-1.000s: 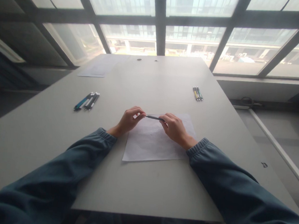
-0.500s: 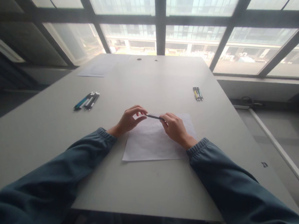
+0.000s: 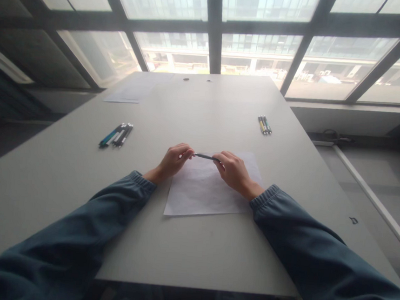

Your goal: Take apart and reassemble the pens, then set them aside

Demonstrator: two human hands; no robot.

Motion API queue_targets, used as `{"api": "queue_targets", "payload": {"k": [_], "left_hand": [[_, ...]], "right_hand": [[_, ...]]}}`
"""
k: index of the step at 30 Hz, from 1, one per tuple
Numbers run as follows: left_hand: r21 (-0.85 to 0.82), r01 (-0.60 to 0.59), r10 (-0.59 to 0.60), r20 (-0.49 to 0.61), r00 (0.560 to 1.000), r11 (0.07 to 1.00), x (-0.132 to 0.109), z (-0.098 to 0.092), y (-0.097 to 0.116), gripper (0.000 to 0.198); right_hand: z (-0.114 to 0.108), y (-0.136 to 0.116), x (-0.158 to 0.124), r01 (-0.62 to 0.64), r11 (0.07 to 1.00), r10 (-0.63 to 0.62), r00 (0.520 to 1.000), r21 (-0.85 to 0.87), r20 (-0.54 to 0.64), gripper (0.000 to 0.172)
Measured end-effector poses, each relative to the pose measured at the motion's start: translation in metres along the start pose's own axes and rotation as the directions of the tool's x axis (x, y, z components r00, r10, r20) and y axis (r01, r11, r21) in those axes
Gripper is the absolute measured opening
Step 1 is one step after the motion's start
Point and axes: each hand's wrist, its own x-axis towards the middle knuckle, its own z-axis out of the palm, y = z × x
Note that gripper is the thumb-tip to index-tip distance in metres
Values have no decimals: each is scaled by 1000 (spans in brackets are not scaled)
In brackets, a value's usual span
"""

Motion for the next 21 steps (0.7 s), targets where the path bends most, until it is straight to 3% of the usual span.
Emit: {"api": "queue_targets", "payload": {"k": [21], "left_hand": [[-23,-106,104,-69,992,994,1,2,2,15]], "right_hand": [[0,3,0,8,1000,-8,1000,10,3,18]]}}
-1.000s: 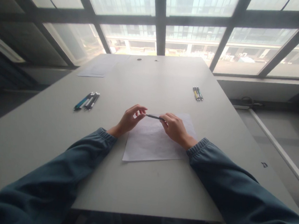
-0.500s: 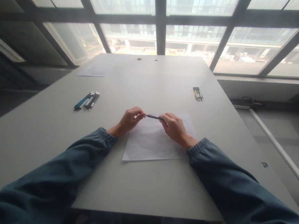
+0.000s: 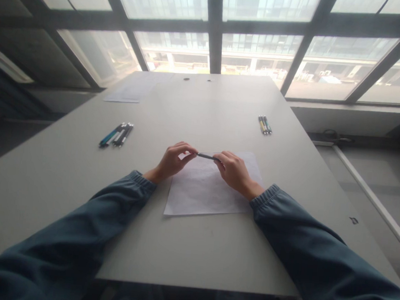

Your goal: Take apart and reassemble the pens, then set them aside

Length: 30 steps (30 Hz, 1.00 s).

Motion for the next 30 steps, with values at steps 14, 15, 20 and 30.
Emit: {"api": "queue_targets", "payload": {"k": [14,15,20,30], "left_hand": [[24,77,-78,58,995,997,1,-1,-2,47],[22,79,-80,75,994,997,1,-1,-2,50],[-10,90,-88,127,988,996,0,-1,0,56],[-19,55,-53,102,993,998,2,-2,2,43]], "right_hand": [[-1,-1,0,8,1000,-8,1000,5,2,19],[-2,-1,0,9,1000,-9,1000,5,4,19],[-2,-2,0,21,1000,-21,1000,16,20,19],[-2,-1,0,24,1000,-25,1000,16,13,19]]}}
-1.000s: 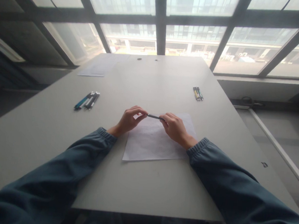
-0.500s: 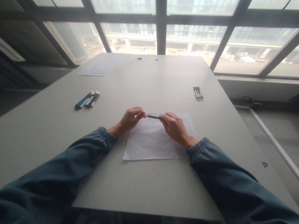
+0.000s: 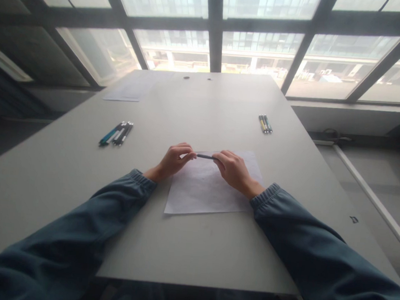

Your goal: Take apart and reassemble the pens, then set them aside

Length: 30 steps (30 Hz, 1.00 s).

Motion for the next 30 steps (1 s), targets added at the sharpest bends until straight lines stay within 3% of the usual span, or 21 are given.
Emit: {"api": "queue_targets", "payload": {"k": [10,30], "left_hand": [[6,-66,67,-77,995,998,0,1,-1,20],[-7,-110,109,-79,991,994,-1,-2,1,12]], "right_hand": [[0,-1,1,-6,1000,6,1000,-10,-9,18],[0,-2,1,-27,1000,27,1000,-12,14,20]]}}
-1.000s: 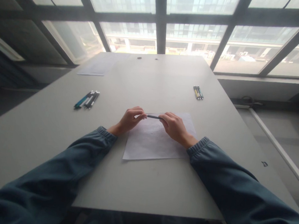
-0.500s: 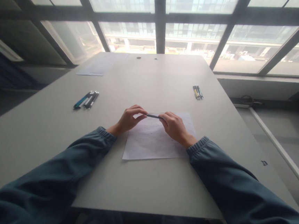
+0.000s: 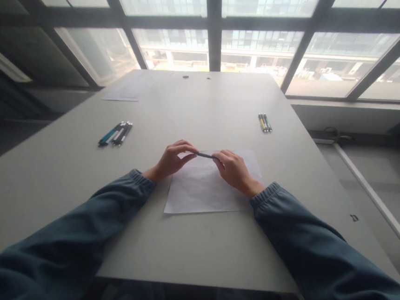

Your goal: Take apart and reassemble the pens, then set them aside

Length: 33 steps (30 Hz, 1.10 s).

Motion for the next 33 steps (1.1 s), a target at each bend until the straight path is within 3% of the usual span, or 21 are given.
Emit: {"api": "queue_targets", "payload": {"k": [10,16,18,20,22,26,30,33], "left_hand": [[-13,4,-4,-5,1000,1000,0,-2,2,11],[22,46,-44,-54,998,999,-1,-1,1,12],[41,62,-59,-74,996,997,-1,-1,0,12],[50,80,-75,-86,993,996,-2,-1,0,12],[51,99,-94,-93,991,994,-2,-1,0,13],[28,69,-68,-32,997,997,-3,0,-1,17],[3,16,-17,132,991,1000,-4,0,-3,33],[47,59,-65,147,987,997,-4,1,-5,39]], "right_hand": [[-1,-4,1,-16,1000,17,999,-5,37,25],[-2,-3,0,-106,994,105,994,-35,-22,23],[-3,-2,0,-152,988,153,987,25,-57,24],[-4,-2,1,-200,961,223,969,191,-107,24],[-4,-2,3,-244,868,329,935,433,-133,24],[-2,-4,7,-285,497,507,862,820,-7,25],[-2,-4,11,-212,229,603,797,950,33,21],[-4,-3,12,-164,30,647,755,986,106,21]]}}
